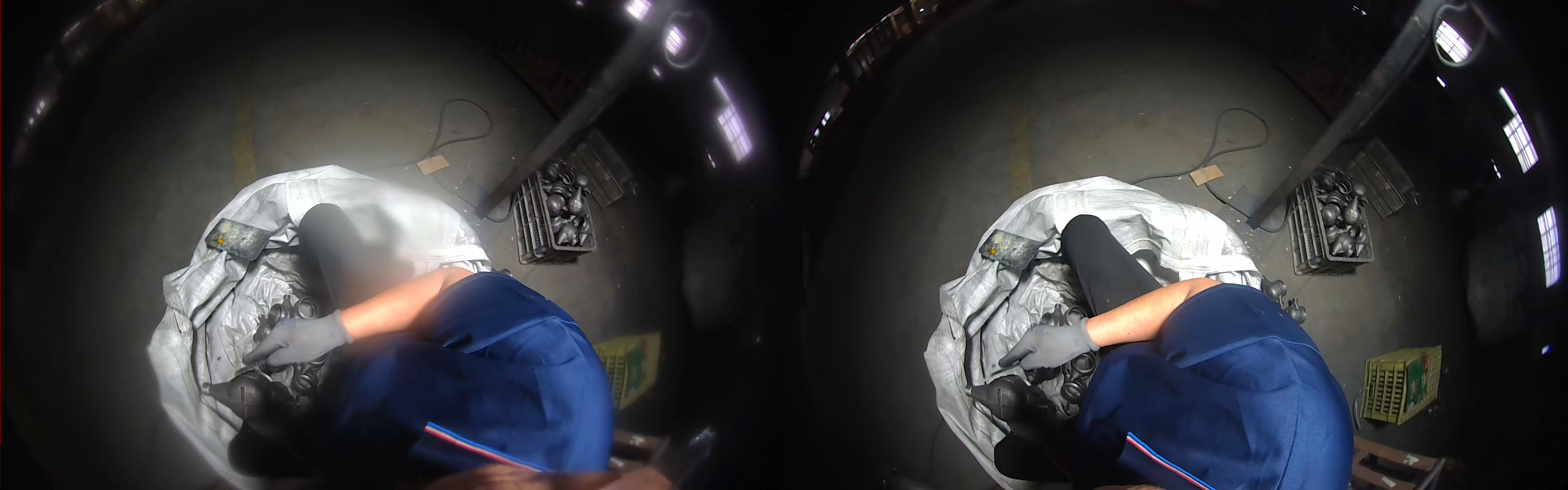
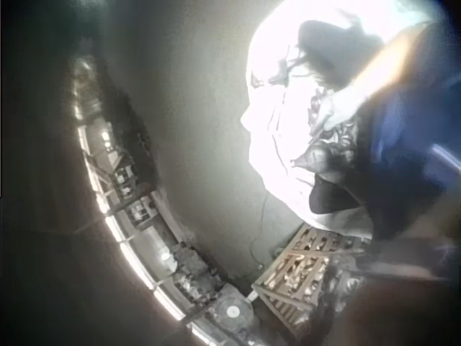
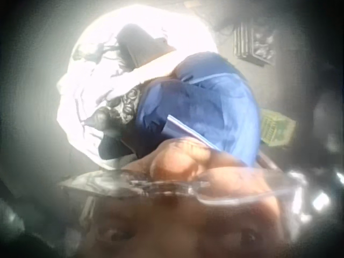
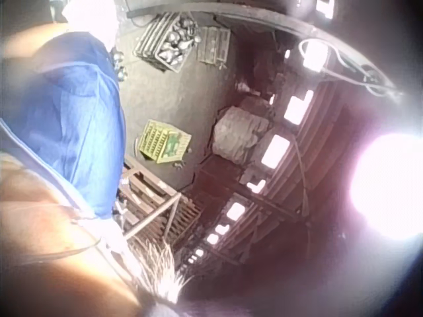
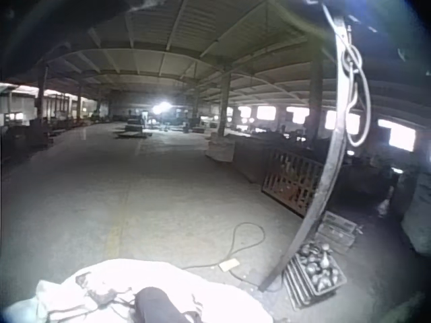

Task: Inspecting and cleaning burrs or debris from metal components using a handheld tool.

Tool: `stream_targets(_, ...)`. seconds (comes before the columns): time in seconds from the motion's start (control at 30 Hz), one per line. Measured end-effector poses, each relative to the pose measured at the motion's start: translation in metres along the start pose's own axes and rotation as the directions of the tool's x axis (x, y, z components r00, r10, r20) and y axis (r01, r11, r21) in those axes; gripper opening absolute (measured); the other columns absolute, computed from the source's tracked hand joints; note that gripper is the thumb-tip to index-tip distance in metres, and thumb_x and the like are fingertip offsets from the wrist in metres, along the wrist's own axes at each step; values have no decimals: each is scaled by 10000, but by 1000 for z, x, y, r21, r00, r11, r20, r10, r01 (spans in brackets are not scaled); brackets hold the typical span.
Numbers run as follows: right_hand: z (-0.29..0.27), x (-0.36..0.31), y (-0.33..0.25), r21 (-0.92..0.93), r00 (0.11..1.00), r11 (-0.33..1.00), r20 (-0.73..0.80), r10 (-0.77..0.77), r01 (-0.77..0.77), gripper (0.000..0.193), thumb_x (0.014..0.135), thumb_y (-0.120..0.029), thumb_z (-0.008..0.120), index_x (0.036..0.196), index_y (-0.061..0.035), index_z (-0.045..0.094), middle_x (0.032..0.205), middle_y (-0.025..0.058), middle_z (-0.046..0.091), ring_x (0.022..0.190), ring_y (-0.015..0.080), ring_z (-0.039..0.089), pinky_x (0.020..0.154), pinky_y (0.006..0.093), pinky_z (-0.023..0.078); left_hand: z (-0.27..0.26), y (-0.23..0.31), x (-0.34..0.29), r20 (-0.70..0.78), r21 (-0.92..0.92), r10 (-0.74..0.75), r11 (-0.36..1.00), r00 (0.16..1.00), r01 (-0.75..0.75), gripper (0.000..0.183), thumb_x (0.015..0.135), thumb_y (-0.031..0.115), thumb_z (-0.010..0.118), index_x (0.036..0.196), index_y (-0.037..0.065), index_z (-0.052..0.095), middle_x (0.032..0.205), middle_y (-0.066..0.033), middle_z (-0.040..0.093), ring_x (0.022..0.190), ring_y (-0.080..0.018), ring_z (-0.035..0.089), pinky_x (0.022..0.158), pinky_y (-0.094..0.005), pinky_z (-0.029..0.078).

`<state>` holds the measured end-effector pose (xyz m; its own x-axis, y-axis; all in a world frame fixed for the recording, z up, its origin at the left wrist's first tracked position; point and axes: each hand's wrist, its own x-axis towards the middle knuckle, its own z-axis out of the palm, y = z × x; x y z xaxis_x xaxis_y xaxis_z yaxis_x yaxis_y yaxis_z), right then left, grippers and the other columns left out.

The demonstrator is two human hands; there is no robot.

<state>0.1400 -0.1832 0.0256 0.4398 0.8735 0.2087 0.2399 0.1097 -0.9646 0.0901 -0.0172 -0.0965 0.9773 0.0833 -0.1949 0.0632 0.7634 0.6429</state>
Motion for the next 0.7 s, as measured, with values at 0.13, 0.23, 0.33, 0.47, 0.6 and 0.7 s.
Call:
stream_targets(0.13, 11, 3, -14, -29, 997, 997, 17, -74, 74, 375, 833, -97, 489, 1201, -40, 538, 1027, 160, 630, 890, 242, 617, 792, 318, 466, 21, -14, 26, 121, 13, -97, 995, 988, 96, 332, 929, 260, 402, 1149, 23, 477, 1019, -133, 548, 900, -240, 554, 766, -398, 494)
stream_targets(0.23, 14, -1, -11, -77, 996, 993, -28, -87, 85, 354, 827, -109, 510, 1174, -78, 569, 969, 151, 641, 842, 259, 617, 750, 326, 470, 36, -21, 40, 195, 26, -151, 989, 969, 148, 332, 928, 259, 402, 1146, 21, 479, 1017, -135, 549, 901, -241, 554, 766, -399, 493)
stream_targets(0.33, 14, -6, -10, -127, 994, 989, -66, -90, 82, 337, 824, -123, 520, 1154, -111, 589, 961, 137, 643, 835, 274, 609, 727, 335, 471, 46, -24, 50, 248, 32, -177, 984, 953, 175, 332, 926, 258, 402, 1143, 20, 482, 1015, -137, 550, 902, -242, 554, 767, -400, 492)
stream_targets(0.47, 13, -6, -1, -149, 992, 986, -93, -87, 72, 327, 825, -130, 528, 1145, -118, 596, 960, 126, 645, 843, 278, 607, 733, 337, 471, 56, -23, 56, 290, 28, -180, 983, 940, 180, 332, 924, 257, 402, 1139, 18, 485, 1012, -139, 551, 903, -244, 554, 767, -402, 490)
stream_targets(0.6, 12, -4, -1, -168, 987, 979, -89, -136, 119, 330, 819, -121, 537, 1144, -114, 596, 946, 126, 645, 834, 279, 610, 729, 342, 473, 58, -19, 55, 303, 11, -161, 986, 939, 165, 332, 922, 256, 402, 1135, 16, 488, 1009, -142, 552, 904, -246, 553, 768, -404, 488)
stream_targets(0.7, 12, -4, 3, -192, 988, 974, -75, -137, 120, 331, 821, -120, 533, 1147, -105, 593, 935, 130, 644, 830, 282, 607, 731, 344, 472, 60, -16, 52, 310, -6, -140, 989, 940, 149, 333, 920, 255, 402, 1132, 15, 491, 1007, -144, 553, 905, -247, 553, 768, -405, 487)
